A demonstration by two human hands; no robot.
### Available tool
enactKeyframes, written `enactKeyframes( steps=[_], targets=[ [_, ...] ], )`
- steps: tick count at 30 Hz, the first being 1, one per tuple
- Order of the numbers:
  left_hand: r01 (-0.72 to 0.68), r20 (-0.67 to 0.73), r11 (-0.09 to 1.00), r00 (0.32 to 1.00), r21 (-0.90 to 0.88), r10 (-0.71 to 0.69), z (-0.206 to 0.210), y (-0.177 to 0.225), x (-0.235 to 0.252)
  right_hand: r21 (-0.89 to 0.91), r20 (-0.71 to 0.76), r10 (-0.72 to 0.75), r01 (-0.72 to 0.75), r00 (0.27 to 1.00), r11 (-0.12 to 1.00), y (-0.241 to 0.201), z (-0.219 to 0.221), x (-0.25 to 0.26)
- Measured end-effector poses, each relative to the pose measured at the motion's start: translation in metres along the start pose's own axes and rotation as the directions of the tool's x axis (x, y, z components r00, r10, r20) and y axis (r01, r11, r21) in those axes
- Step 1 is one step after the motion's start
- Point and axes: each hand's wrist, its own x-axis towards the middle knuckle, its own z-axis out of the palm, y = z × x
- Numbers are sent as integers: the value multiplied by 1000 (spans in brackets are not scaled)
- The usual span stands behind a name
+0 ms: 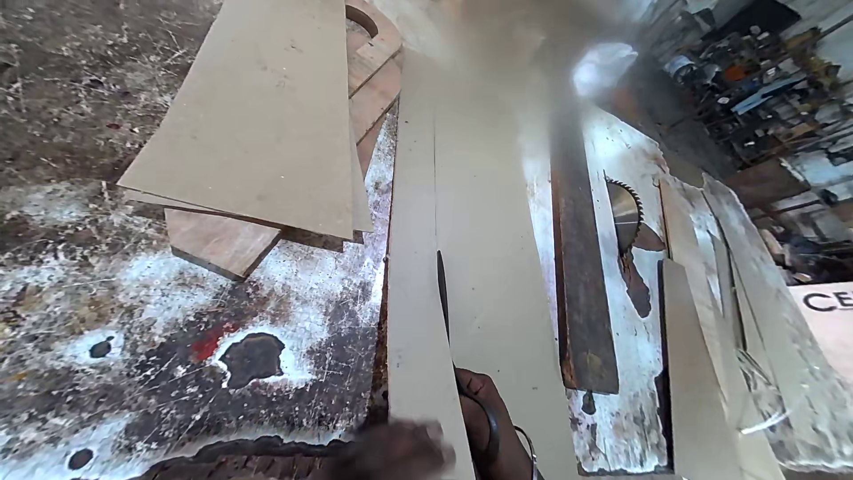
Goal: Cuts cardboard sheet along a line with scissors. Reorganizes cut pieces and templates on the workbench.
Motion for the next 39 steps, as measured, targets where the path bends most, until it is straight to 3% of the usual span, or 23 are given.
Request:
enactKeyframes(
  steps=[3, 6, 10, 13, 16, 24, 30, 39],
  targets=[
    [-5, 187, 914, 979, 406, -77, -53, -55, 33, 16, -5, 47, -47, 999, 999, -6, -4, -2],
    [-155, 298, 805, 954, 573, -29, -71, -106, 80, 14, 14, 87, -87, 996, 996, -10, -5, -5],
    [-439, 402, 729, 883, 526, 242, -63, -130, 125, -52, -78, 78, -82, 994, 995, -22, -1, -10],
    [-504, 377, 677, 860, 536, 342, -57, -136, 121, -92, -246, 75, -101, 966, 991, -30, 8, -14],
    [-547, 377, 647, 836, 530, 398, -56, -132, 116, -57, -289, 110, -132, 951, 990, -34, 14, -11],
    [-460, 315, 733, 886, 502, 341, -52, -124, 120, -73, -293, 119, -147, 948, 986, -61, 25, 2],
    [-395, 130, 852, 918, 343, 374, -47, -129, 112, -110, -162, 85, -104, 983, 988, -44, 6, 5],
    [-340, 133, 879, 940, 333, 314, -50, -126, 112, -162, -148, -4, -20, 989, 987, -34, 14, 6]
  ],
)
